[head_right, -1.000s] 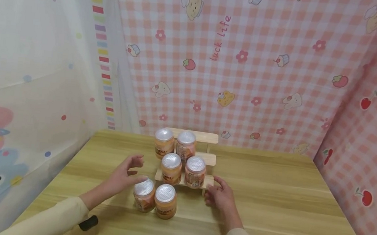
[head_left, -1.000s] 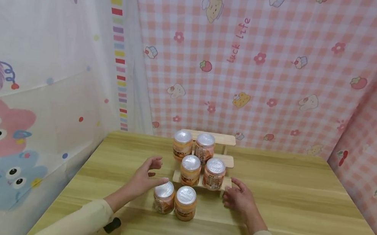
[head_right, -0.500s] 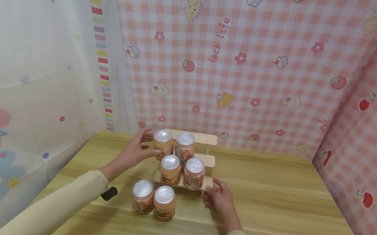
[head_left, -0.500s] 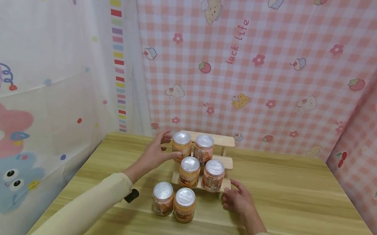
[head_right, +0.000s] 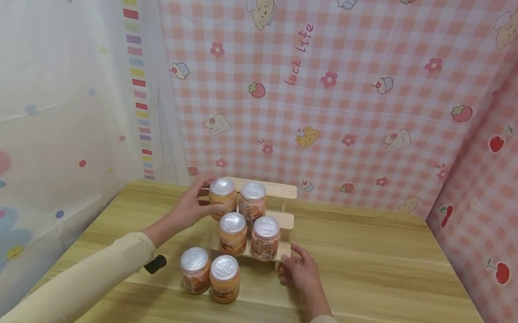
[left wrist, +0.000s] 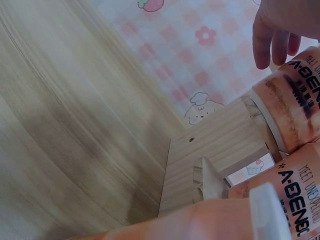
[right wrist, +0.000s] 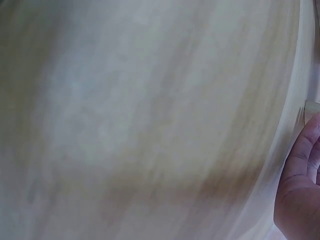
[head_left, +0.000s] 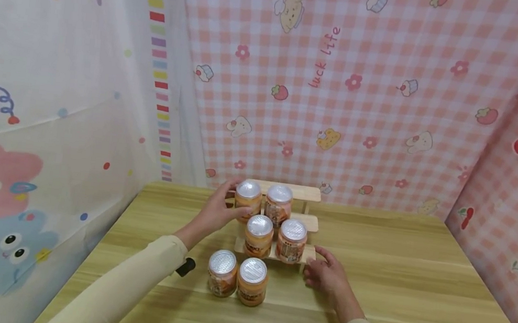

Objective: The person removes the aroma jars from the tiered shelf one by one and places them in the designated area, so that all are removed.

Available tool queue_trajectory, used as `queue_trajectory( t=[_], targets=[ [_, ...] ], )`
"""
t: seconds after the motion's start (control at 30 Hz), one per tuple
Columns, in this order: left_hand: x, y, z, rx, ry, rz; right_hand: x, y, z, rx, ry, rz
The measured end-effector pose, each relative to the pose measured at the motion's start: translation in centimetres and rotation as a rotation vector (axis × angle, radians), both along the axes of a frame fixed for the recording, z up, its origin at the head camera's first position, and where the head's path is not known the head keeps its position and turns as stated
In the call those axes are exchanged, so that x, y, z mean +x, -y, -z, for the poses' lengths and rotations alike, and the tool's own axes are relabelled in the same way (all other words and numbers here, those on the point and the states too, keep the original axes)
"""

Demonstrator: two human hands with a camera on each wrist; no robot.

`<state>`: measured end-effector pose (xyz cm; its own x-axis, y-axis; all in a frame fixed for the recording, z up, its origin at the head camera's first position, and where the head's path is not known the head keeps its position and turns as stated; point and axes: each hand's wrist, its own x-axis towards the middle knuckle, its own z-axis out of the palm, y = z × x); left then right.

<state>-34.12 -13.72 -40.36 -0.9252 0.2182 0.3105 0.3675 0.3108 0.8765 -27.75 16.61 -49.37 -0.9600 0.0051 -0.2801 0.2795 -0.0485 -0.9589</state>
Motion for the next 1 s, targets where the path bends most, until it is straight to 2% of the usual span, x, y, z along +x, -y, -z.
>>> queue_trajectory(
  t=[0.2, 0.4, 0.67, 1.0],
  targets=[
    [0.0, -0.2, -0.3, -0.003, 0.051, -0.025, 0.0, 0.0, 0.1, -0.008, -0.009, -0.005],
    [0.0, -0.3, -0.3, -0.011, 0.057, -0.055, 0.1, 0.1, 0.3, -0.021, -0.013, -0.01],
    [0.1, 0.0, -0.4, -0.005, 0.034, -0.07, 0.0, 0.0, 0.1, -0.016, -0.022, -0.005],
    [0.7, 1.2, -1.5, 0.05, -0.009, -0.098, 0.2, 0.0, 0.2, -0.007, -0.025, -0.01]
  ],
)
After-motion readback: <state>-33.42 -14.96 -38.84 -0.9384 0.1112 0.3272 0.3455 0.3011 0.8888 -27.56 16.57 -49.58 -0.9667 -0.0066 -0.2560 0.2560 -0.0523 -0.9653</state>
